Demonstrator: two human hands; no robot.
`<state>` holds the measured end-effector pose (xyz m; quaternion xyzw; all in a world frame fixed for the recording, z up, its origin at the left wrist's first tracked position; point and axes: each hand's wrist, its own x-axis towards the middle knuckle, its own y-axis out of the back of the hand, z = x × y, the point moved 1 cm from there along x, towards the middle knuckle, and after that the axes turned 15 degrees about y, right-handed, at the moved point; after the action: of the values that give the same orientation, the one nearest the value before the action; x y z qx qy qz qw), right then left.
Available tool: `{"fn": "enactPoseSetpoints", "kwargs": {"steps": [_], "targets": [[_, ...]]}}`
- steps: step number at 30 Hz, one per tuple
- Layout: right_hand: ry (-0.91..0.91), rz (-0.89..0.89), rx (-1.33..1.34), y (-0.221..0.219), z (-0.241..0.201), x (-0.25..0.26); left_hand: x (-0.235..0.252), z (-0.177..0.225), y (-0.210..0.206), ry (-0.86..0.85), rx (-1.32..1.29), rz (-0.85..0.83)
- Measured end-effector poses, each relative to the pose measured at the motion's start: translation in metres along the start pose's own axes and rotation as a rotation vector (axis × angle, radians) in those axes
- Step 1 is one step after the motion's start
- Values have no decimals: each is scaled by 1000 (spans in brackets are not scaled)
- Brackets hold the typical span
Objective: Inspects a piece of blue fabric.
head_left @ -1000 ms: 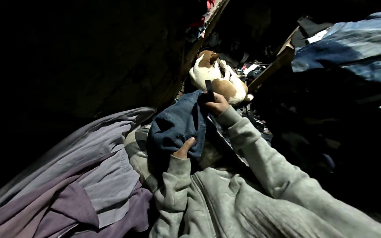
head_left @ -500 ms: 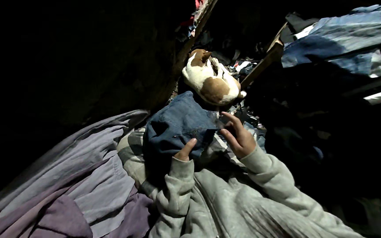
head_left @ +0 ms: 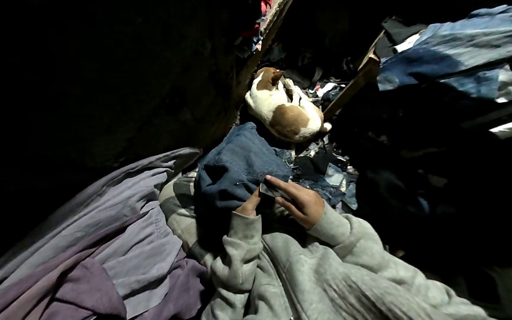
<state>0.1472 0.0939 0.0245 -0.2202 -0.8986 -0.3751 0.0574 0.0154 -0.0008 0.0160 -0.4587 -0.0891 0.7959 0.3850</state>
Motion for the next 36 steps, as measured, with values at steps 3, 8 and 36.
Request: {"fn": "enactPoseSetpoints", "kwargs": {"steps": [3, 8, 36], "targets": [[2, 49, -12, -3, 1, -1, -2, -2, -1, -42, -39, -26], [-23, 107, -81, -2, 5, -1, -5, -6, -6, -37, -34, 107], [-83, -90, 97, 9, 16, 4, -5, -1, -5, -31, 31, 188]]}}
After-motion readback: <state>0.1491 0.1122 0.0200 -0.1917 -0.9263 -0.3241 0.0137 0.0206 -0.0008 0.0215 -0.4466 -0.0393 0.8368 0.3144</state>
